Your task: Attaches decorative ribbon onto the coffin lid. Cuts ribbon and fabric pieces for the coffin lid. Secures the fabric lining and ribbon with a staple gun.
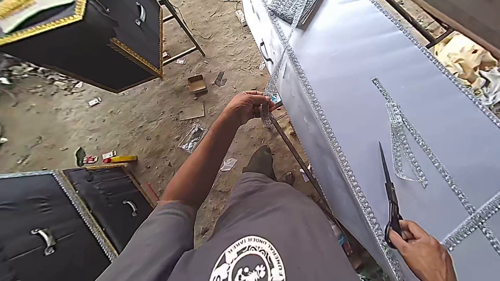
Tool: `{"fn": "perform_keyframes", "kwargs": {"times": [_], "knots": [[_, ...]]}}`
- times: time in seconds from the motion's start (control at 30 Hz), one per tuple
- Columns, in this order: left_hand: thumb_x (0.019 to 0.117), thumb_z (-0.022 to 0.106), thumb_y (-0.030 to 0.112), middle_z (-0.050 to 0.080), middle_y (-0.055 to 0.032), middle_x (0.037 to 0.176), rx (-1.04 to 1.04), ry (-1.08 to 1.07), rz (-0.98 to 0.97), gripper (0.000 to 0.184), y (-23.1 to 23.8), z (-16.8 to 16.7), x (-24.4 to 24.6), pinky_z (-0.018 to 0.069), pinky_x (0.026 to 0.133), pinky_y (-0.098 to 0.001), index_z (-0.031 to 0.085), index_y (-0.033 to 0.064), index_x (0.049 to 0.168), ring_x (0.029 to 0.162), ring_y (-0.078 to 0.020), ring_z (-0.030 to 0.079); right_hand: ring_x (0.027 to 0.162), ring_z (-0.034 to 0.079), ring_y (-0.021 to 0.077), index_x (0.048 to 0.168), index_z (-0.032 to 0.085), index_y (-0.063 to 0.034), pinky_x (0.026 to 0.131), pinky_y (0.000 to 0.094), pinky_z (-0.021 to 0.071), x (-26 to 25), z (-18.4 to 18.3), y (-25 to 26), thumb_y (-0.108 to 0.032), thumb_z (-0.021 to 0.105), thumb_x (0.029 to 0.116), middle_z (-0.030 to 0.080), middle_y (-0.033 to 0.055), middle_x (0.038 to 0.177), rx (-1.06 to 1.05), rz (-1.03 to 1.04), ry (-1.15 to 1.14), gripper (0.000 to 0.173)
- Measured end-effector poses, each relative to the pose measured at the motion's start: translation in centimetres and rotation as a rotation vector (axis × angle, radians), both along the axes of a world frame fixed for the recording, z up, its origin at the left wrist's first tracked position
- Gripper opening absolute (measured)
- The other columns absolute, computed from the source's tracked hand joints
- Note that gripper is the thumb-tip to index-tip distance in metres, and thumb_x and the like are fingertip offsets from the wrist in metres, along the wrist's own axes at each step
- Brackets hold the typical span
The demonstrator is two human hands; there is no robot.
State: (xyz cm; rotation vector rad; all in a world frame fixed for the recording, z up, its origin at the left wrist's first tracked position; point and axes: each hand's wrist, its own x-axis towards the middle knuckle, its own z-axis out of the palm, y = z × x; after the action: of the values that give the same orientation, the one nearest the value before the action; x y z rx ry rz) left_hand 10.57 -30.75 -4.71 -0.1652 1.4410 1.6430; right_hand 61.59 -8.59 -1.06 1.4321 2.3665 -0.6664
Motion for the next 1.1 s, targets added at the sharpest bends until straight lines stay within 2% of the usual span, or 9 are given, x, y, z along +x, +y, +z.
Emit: {"fn": "perform_keyframes", "kwargs": {"times": [0.13,0.17,0.27,0.33,0.43,0.5,0.7,0.83,1.1], "knots": [[0.0984,0.061,0.005,0.074,-0.0165,0.09,0.009,-0.015,-0.02,0.008,-0.9,0.0,-1.8,0.0634,0.073,-0.0386,0.063,-0.0006,0.105,0.077,-0.0242,0.075,0.065,0.066,0.0081,0.099,0.071,0.0001,0.062,0.029,0.0575,-2.9,2.4,-2.2,-0.01,0.069,0.0871,0.071,0.0012,0.077,-0.392,-0.151,0.442,0.016],[0.0984,0.061,0.004,0.074,-0.016,0.089,0.008,-0.015,-0.029,0.008,-1.2,0.0,-2.4,0.0634,0.073,-0.0381,0.064,-0.0005,0.104,0.076,-0.0236,0.074,0.069,0.07,0.0076,0.101,0.071,-0.0035,0.064,0.0268,0.0592,-3.7,2.5,-3.1,-0.01,0.069,0.0883,0.075,-0.0002,0.083,-0.524,-0.17,0.604,0.014],[0.0983,0.061,0.005,0.074,-0.0147,0.087,0.012,-0.021,-0.069,0.006,-2.2,-0.4,-4.6,0.0633,0.07,-0.0359,0.065,0.0,0.097,0.074,-0.0219,0.074,0.093,0.076,0.0209,0.119,0.071,-0.0101,0.08,0.0351,0.0636,-8.5,2.6,-5.7,-0.022,0.073,0.0938,0.077,0.0101,0.11,-0.942,-0.11,0.886,0.028],[0.0974,0.062,0.004,0.074,-0.0146,0.086,0.035,-0.031,-0.092,0.007,-2.9,-0.5,-6.5,0.0629,0.069,-0.0352,0.065,-0.0002,0.093,0.073,-0.0214,0.074,0.089,0.074,0.0189,0.125,0.072,-0.012,0.078,0.0329,0.0631,-13.4,2.5,-6.6,-0.024,0.074,0.0943,0.076,0.0095,0.106,-1.225,-0.071,0.971,0.034],[0.0964,0.062,0.004,0.074,-0.0141,0.085,0.089,-0.06,-0.145,0.008,-4.4,-0.8,-9.0,0.0628,0.068,-0.0336,0.066,0.0003,0.091,0.072,-0.0204,0.074,0.062,0.063,0.0057,0.117,0.072,-0.0126,0.056,0.0208,0.0525,-20.0,1.0,-7.1,-0.05,0.069,0.0927,0.068,-0.0015,0.08,-1.535,-0.16,0.92,0.045],[0.0967,0.062,0.003,0.075,-0.0131,0.083,0.115,-0.079,-0.17,0.01,-5.4,-0.7,-10.7,0.0624,0.067,-0.032,0.067,0.0007,0.088,0.071,-0.0191,0.074,0.064,0.059,0.0048,0.12,0.068,-0.0123,0.055,0.019,0.0485,-23.9,-1.0,-6.6,-0.071,0.062,0.0875,0.065,-0.0011,0.087,-1.654,-0.098,0.833,0.067],[0.0943,0.059,0.001,0.074,-0.012,0.077,0.203,-0.124,-0.242,0.015,-7.3,-0.7,-15.0,0.0625,0.065,-0.0307,0.067,0.0028,0.081,0.068,-0.0179,0.074,0.059,0.058,0.0053,0.108,0.066,-0.0135,0.053,0.0221,0.051,-34.7,-2.3,-5.4,-0.076,0.063,0.0846,0.059,-0.0061,0.072,-1.293,0.236,0.551,0.067],[0.0934,0.062,0.0,0.074,-0.0117,0.076,0.199,-0.156,-0.276,0.016,-8.2,-1.0,-16.7,0.0609,0.061,-0.0282,0.067,0.0024,0.079,0.067,-0.017,0.073,0.057,0.055,0.0033,0.108,0.064,-0.0136,0.051,0.021,0.0486,-40.0,-2.1,-6.0,-0.08,0.064,0.0804,0.056,-0.0085,0.07,-1.116,0.388,0.53,0.072],[0.0926,0.061,-0.002,0.073,-0.0118,0.075,0.252,-0.208,-0.282,0.017,-8.5,-2.2,-19.0,0.0625,0.064,-0.0322,0.066,-0.0001,0.077,0.067,-0.0184,0.073,0.052,0.049,-0.0014,0.099,0.065,-0.0114,0.046,0.0177,0.0421,-47.2,-1.3,-6.2,-0.074,0.067,0.0832,0.055,-0.0106,0.066,-0.862,0.55,0.443,0.064]]}}
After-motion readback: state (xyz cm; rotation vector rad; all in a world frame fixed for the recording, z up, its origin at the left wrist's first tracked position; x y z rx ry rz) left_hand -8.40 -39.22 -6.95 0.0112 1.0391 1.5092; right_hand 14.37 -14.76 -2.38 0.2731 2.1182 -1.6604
